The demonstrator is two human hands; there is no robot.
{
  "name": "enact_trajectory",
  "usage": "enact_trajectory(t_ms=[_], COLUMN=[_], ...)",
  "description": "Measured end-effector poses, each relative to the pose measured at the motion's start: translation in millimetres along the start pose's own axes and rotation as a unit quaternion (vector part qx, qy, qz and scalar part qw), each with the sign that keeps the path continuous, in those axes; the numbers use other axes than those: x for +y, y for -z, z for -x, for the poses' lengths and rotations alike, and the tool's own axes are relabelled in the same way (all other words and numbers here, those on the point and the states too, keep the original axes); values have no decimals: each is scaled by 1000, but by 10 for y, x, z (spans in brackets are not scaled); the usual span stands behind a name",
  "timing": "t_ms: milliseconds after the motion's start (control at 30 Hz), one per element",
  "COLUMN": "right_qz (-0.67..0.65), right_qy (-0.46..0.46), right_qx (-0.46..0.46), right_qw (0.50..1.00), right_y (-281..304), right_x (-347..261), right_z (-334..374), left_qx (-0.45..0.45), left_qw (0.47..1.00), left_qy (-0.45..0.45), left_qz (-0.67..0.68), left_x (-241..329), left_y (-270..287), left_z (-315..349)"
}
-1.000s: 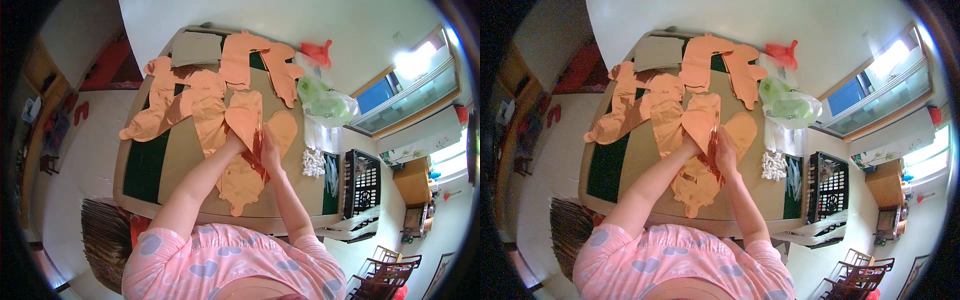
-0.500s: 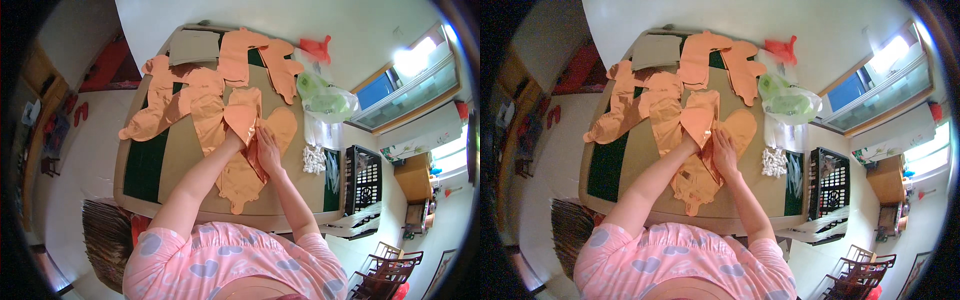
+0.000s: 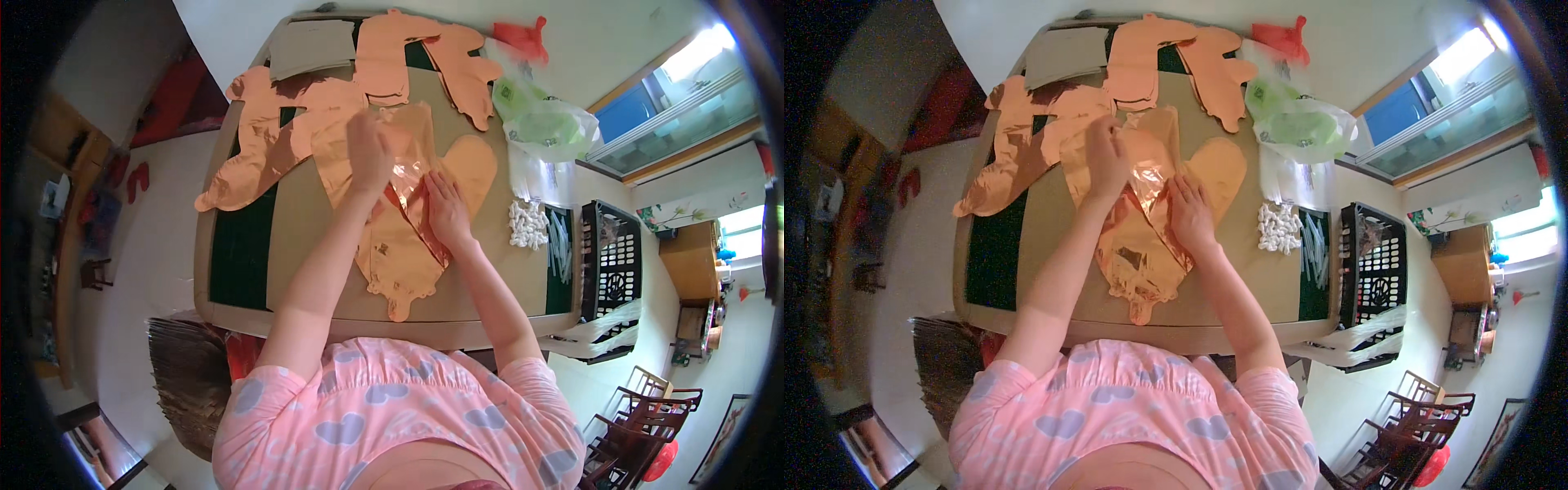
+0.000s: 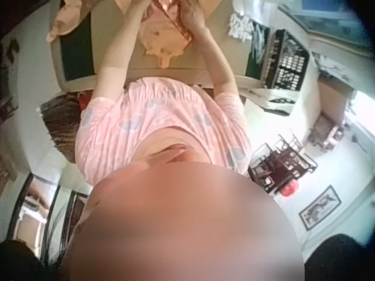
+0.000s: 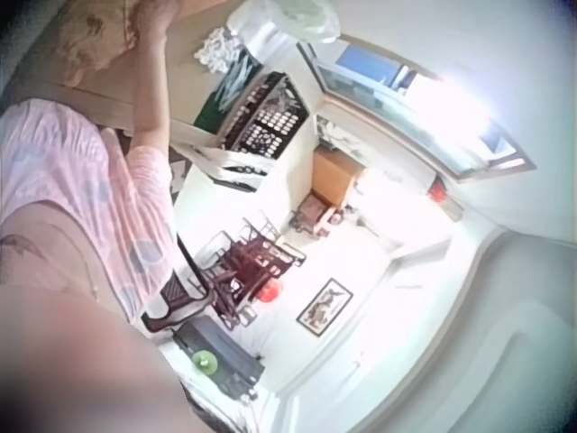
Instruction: Packaging metallic stickers into plastic sleeves with paper backings.
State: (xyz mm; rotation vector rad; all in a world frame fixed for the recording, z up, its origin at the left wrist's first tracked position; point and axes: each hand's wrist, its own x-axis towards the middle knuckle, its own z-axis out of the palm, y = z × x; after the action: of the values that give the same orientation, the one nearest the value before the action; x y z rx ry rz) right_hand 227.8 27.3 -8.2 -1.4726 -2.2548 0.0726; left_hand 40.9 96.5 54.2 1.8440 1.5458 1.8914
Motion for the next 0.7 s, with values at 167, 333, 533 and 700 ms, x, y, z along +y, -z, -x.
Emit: enact_trajectory(t_ms=[167,333,533,700], right_qz=[-3,-23,-217,-153], right_qy=[13,-1,-14,-18], right_qx=[17,4,65,57], right_qw=[1000,1000,974,986], right_y=[-74,-43,38,107], right_x=[54,42,126,100], right_z=[29,6,-35,114], left_qx=[-337,-393,-398,-411], left_qw=[932,899,894,892], left_qy=[-108,-119,-118,-102], left_qz=[-76,-150,-167,-157], left_x=[195,40,-53,-58], left_y=[-30,48,12,23], left_z=[656,946,1043,1038])
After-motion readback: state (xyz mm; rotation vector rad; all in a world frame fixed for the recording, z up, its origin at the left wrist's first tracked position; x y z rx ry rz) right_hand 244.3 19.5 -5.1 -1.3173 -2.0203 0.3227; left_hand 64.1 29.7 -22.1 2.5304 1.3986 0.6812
